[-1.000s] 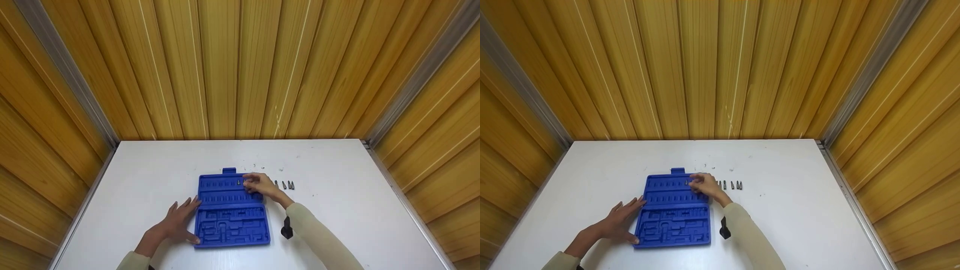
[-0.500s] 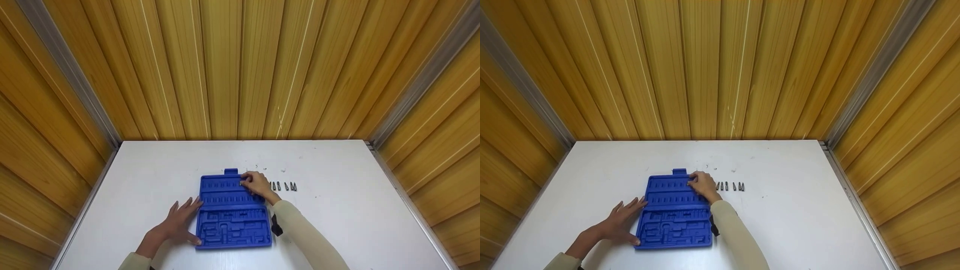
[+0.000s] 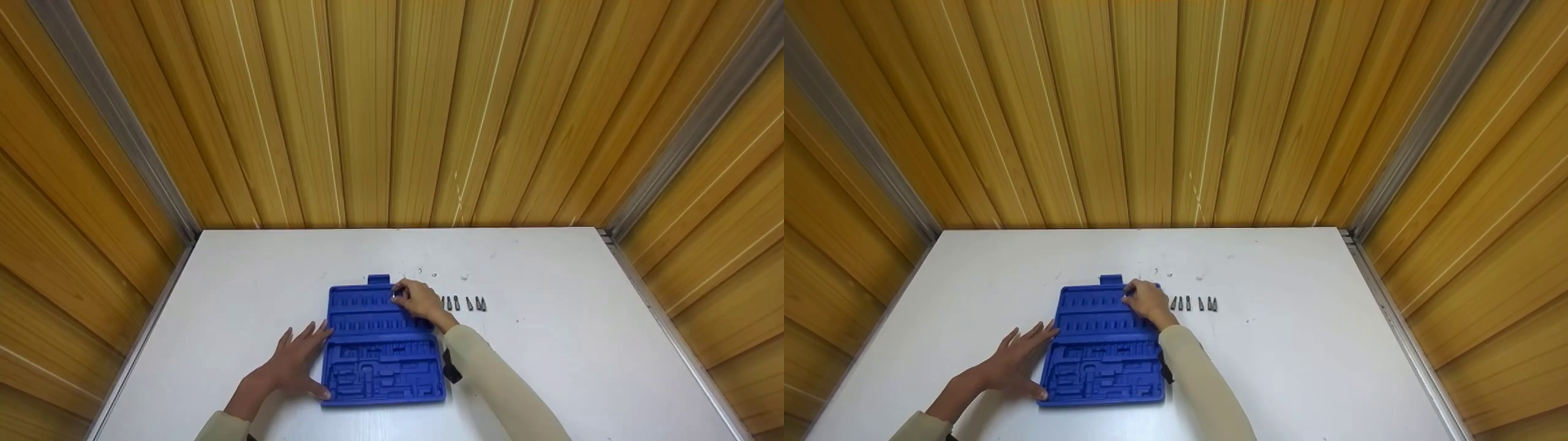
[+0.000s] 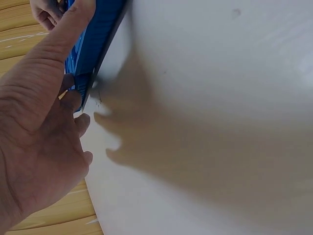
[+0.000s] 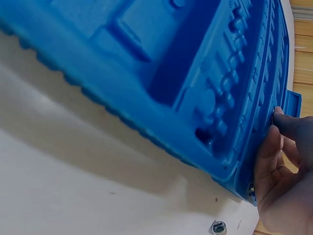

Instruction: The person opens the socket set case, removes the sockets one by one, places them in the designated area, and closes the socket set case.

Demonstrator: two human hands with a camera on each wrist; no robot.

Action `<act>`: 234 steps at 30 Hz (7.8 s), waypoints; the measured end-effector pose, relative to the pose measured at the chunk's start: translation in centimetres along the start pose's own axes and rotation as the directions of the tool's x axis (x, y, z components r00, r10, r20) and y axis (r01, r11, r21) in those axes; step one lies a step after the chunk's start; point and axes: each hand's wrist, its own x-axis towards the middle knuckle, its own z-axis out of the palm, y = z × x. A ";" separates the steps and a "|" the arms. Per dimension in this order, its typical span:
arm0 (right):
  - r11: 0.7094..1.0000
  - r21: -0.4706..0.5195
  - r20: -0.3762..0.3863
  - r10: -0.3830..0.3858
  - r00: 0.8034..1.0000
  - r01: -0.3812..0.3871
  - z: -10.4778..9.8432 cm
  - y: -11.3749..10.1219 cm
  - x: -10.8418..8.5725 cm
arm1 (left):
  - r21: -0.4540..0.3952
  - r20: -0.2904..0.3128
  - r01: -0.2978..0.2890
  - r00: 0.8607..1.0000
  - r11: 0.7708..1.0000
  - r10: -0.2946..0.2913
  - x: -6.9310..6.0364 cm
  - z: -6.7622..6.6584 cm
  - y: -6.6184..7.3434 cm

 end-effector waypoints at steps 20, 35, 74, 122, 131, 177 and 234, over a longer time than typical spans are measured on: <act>0.936 0.348 -0.014 0.057 0.998 -0.049 0.1 0.5 -1.0 | 0.024 0.005 -0.009 1.000 1.000 0.008 -0.3 -0.1 0.5; 0.791 0.603 0.075 0.075 0.994 -0.105 -3.6 1.7 -2.7 | 0.032 0.020 0.040 0.999 0.999 -0.040 0.0 -0.3 0.5; 0.801 0.552 0.006 0.272 0.962 -0.230 -12.7 12.0 -9.4 | 0.066 0.006 0.006 1.000 0.998 -0.006 0.2 -0.4 0.3; 0.968 0.224 -0.052 0.131 0.990 -0.116 -11.1 13.3 -9.5 | 0.035 0.019 0.002 1.000 0.999 -0.003 0.0 -0.4 0.5; 0.947 0.316 0.001 0.066 0.998 -0.063 -9.4 9.9 -7.0 | 0.026 0.019 0.007 1.000 1.000 -0.008 0.0 -0.4 0.3; 0.998 -0.032 -0.010 0.056 0.998 -0.056 -1.1 0.8 -1.1 | 0.031 0.020 0.025 0.999 0.999 -0.026 -0.2 -0.3 0.2; 0.864 0.499 0.070 0.035 0.997 -0.065 -8.2 2.2 -5.9 | 0.055 0.017 0.009 1.000 0.998 -0.010 -0.1 -0.8 0.7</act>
